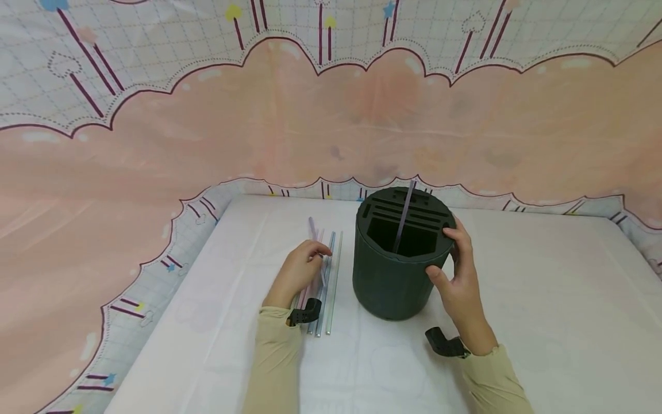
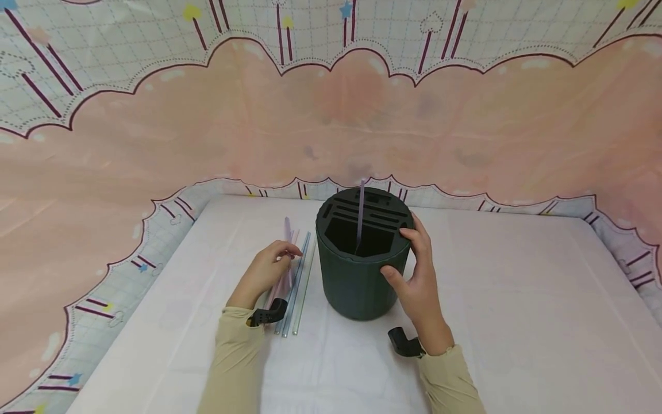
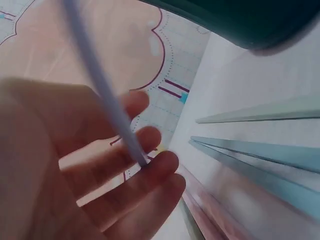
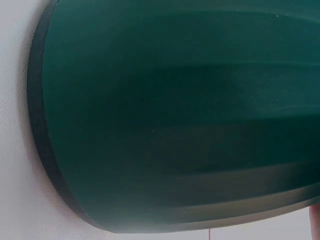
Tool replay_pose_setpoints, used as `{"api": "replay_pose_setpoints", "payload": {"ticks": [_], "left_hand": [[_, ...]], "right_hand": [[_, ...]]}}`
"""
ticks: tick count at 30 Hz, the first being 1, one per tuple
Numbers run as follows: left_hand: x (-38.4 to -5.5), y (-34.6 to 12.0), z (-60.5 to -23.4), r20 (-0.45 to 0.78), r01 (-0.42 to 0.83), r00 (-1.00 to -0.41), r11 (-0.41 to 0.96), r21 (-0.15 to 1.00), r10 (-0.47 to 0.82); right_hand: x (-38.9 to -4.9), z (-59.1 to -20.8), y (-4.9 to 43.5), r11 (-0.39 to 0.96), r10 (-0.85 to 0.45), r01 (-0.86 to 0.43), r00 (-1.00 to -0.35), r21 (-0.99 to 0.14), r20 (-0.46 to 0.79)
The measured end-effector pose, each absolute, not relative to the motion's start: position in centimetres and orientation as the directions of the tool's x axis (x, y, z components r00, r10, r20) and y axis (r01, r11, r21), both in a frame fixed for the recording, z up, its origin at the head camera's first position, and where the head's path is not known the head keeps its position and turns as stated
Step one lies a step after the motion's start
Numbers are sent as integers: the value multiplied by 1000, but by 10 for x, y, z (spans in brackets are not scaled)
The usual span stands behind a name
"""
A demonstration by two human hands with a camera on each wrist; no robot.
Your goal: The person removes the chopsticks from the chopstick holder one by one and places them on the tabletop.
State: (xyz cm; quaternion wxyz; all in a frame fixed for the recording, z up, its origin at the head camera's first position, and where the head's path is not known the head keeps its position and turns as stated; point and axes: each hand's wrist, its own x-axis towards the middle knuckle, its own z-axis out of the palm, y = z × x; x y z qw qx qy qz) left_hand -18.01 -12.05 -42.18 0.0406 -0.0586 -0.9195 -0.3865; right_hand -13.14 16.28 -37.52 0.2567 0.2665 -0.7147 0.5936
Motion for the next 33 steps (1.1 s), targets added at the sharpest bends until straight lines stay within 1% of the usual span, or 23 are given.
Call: {"api": "replay_pose_setpoints", "payload": {"ticks": [6,11,15,19,22,25,29,33], "left_hand": [[-179,-127,-429,145,156,-986,756,635,81],[-177,-134,-430,139,118,-989,794,596,43],[-174,-141,-427,121,76,-993,788,611,2],[-171,-148,-425,87,16,-995,765,644,-52],[-170,-153,-425,69,-16,-994,761,649,-79],[-170,-156,-425,60,-35,-994,763,645,-96],[-169,-154,-423,35,-44,-996,762,646,-87],[-170,-148,-422,10,-27,-999,772,636,-44]], "right_hand": [[-133,-375,163,165,-69,-686,-724,-708,686],[-134,-373,164,161,-67,-690,-721,-705,690],[-134,-373,164,164,-68,-685,-726,-710,684],[-135,-373,164,158,-76,-695,-717,-702,693],[-136,-372,164,152,-78,-700,-712,-698,698],[-135,-372,165,156,-75,-691,-721,-706,689],[-135,-373,164,158,-73,-681,-730,-715,680],[-135,-373,164,152,-80,-689,-723,-709,686]]}}
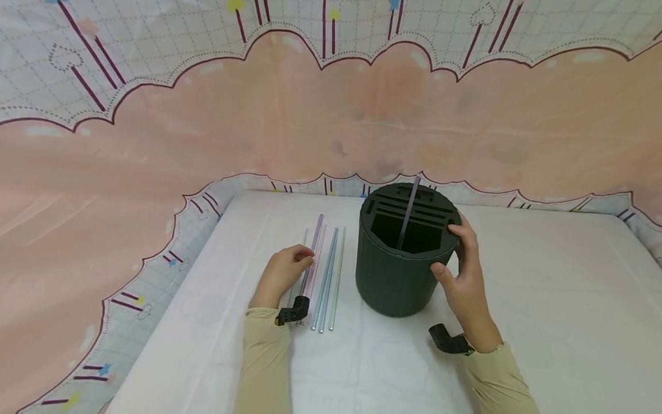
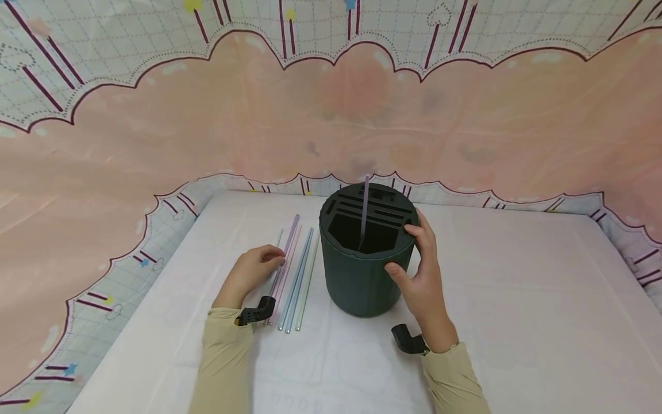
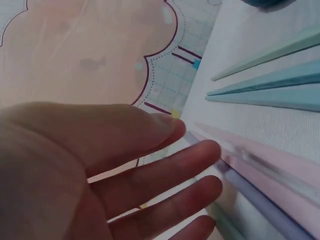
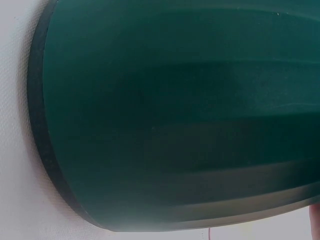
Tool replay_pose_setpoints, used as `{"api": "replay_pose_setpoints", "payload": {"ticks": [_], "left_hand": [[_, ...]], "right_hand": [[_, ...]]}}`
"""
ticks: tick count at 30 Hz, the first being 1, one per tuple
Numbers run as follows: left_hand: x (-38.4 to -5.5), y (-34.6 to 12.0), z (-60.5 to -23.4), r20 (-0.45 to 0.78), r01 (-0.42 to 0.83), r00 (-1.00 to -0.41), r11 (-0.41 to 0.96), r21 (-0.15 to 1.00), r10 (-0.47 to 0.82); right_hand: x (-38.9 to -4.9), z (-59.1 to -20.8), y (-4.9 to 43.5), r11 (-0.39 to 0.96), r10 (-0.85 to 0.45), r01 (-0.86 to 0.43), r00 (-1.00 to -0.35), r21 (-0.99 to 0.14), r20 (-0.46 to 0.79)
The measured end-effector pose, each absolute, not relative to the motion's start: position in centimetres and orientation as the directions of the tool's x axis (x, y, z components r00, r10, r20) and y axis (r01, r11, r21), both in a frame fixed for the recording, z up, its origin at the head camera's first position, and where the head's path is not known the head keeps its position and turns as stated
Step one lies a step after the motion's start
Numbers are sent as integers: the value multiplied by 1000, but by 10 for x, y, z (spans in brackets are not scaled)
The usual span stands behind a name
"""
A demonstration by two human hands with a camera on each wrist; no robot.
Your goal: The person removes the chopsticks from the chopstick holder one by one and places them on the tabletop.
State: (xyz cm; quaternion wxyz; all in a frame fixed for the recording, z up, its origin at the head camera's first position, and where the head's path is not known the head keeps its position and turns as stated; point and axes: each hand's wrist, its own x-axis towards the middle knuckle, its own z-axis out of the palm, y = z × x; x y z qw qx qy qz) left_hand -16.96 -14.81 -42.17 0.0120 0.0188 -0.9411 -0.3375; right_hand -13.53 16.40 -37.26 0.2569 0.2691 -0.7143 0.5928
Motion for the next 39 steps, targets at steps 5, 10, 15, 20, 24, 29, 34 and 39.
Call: {"api": "replay_pose_setpoints", "payload": {"ticks": [5,10,15,20,24,29,34,39], "left_hand": [[-170,-142,-420,-7,-33,-999,791,611,-37],[-169,-137,-414,3,-22,-1000,800,600,-30],[-168,-129,-402,105,66,-994,794,604,4],[-161,-111,-384,256,192,-966,771,608,39],[-154,-93,-368,410,322,-910,739,592,67],[-147,-72,-355,580,458,-810,711,534,86],[-143,-57,-348,665,526,-744,673,520,68],[-138,-50,-344,712,614,-692,620,488,124]], "right_hand": [[-135,-373,164,157,-83,-693,-720,-704,689],[-135,-373,164,160,-81,-698,-714,-698,695],[-133,-373,163,156,-86,-706,-706,-690,703],[-132,-373,163,165,-86,-702,-710,-693,699],[-131,-374,163,169,-83,-698,-713,-696,696],[-132,-374,162,165,-83,-711,-700,-683,709],[-131,-374,163,174,-81,-712,-698,-680,711],[-131,-374,162,167,-77,-715,-696,-679,714]]}}
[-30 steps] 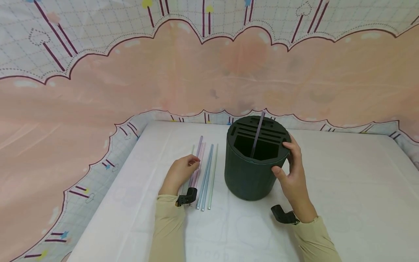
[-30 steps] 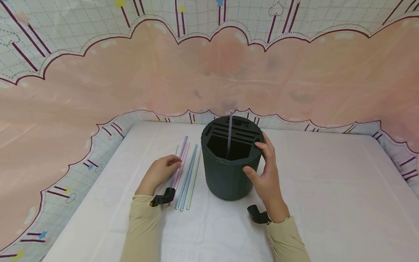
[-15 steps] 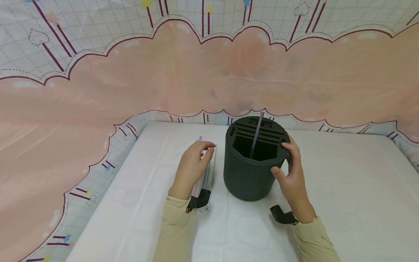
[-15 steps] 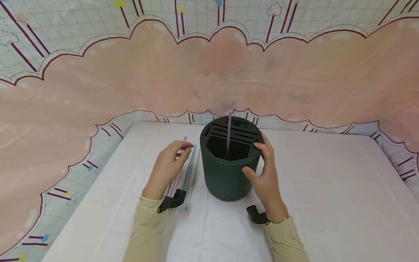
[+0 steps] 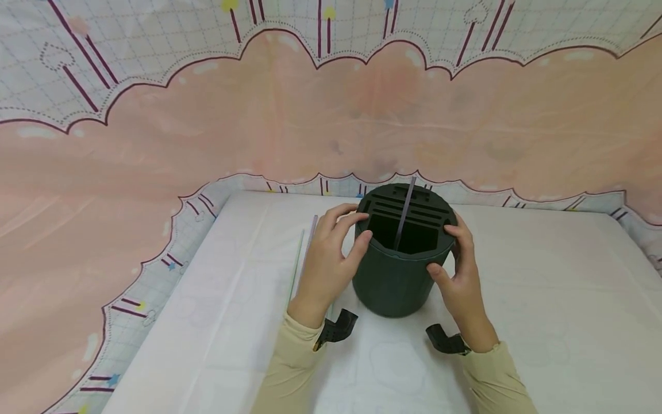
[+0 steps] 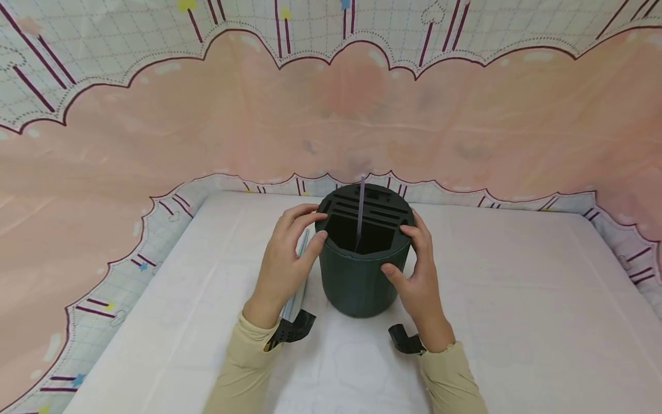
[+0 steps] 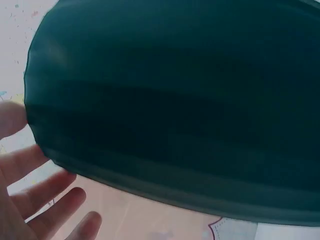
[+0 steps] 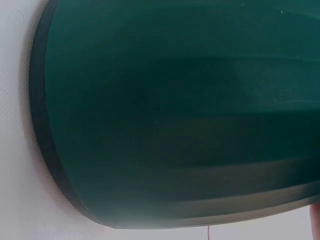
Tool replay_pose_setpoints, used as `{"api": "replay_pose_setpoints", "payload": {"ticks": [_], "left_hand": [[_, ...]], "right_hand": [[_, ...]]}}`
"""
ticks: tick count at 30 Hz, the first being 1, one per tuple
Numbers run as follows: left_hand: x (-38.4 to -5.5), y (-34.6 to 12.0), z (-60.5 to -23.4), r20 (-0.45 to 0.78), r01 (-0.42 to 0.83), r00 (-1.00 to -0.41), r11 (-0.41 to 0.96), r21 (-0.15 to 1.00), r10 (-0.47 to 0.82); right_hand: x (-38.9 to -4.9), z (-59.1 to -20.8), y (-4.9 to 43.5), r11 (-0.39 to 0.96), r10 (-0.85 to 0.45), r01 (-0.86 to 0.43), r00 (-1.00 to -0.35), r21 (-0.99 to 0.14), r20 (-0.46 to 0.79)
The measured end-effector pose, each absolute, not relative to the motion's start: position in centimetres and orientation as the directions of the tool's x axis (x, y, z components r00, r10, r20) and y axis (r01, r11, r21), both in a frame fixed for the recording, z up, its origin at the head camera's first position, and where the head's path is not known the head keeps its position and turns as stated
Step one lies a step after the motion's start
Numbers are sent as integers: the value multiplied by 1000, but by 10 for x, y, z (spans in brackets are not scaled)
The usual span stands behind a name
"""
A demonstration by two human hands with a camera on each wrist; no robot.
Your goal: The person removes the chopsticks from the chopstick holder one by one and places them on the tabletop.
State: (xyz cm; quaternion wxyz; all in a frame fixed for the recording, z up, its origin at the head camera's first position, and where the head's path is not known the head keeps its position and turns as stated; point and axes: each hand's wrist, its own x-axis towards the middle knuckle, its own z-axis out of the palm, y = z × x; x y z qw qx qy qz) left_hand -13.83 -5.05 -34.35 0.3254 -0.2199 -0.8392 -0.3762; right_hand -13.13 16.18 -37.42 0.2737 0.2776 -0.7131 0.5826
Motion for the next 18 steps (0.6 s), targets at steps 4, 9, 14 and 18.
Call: {"api": "replay_pose_setpoints", "payload": {"ticks": [4,9,14,18], "left_hand": [[-137,-43,-340,721,652,-670,604,459,175],[-134,-30,-337,683,627,-692,664,409,233],[-130,-19,-334,654,605,-706,709,361,270],[-128,-11,-332,650,619,-695,716,323,308]], "right_hand": [[-133,-374,163,166,-77,-714,-697,-680,713],[-135,-374,163,179,-85,-711,-700,-680,709],[-138,-374,164,177,-97,-727,-683,-663,724],[-139,-374,166,175,-91,-725,-686,-666,722]]}}
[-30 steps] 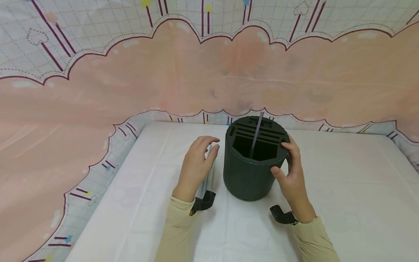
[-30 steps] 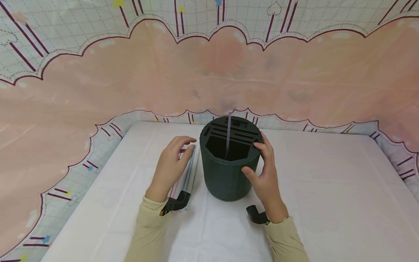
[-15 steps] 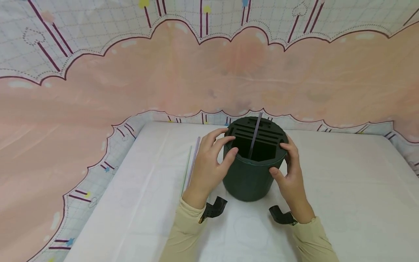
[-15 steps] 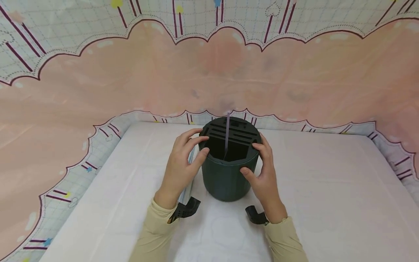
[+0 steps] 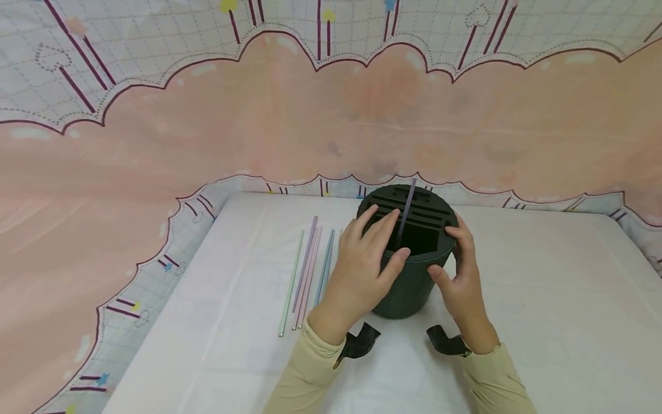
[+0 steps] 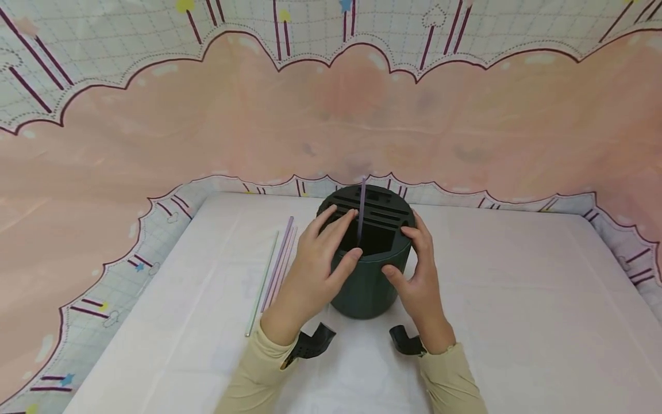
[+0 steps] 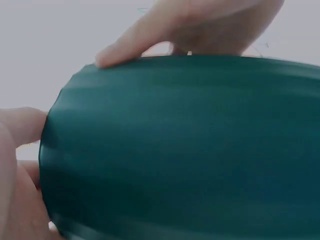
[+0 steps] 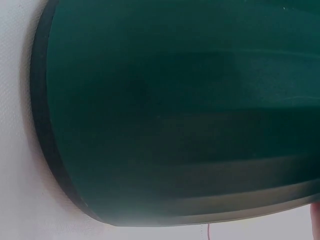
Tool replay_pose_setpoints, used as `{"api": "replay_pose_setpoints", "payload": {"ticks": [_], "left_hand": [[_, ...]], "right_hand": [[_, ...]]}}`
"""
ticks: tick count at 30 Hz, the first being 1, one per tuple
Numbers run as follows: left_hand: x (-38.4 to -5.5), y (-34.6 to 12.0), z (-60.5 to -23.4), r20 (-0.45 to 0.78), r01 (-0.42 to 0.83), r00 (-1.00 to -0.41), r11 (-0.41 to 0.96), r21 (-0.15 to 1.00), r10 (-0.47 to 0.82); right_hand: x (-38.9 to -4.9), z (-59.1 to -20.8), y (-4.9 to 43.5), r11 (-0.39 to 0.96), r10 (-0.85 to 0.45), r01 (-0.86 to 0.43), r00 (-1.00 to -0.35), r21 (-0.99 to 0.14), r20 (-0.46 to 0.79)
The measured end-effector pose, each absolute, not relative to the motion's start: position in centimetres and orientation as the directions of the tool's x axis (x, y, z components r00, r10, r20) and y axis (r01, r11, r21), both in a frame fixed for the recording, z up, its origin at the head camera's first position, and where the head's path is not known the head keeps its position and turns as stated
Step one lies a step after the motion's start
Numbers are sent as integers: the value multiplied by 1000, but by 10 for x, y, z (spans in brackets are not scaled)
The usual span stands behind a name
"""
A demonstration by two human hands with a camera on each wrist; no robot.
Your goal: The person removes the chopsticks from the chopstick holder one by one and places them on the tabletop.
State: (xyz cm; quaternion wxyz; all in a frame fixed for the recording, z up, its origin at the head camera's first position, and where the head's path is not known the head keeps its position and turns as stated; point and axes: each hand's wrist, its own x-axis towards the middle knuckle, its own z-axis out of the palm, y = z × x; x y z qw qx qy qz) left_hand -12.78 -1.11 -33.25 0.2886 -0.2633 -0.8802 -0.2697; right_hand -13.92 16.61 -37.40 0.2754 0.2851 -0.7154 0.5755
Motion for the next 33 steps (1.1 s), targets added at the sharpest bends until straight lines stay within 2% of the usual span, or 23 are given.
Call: {"api": "replay_pose_setpoints", "payload": {"ticks": [7,14,18,23,33], "left_hand": [[-124,-5,-331,662,627,-680,718,302,315],[-122,-5,-332,717,685,-616,672,283,326],[-122,-10,-333,722,691,-608,668,276,330],[-122,-16,-332,727,713,-610,620,328,316],[-116,-29,-318,777,774,-593,418,476,213]], "right_hand": [[-139,-375,167,165,-87,-727,-684,-667,724],[-139,-376,167,149,-88,-743,-667,-653,739],[-139,-376,166,144,-92,-741,-670,-656,737],[-138,-376,165,155,-93,-734,-677,-661,730],[-135,-374,163,159,-83,-719,-692,-676,717]]}}
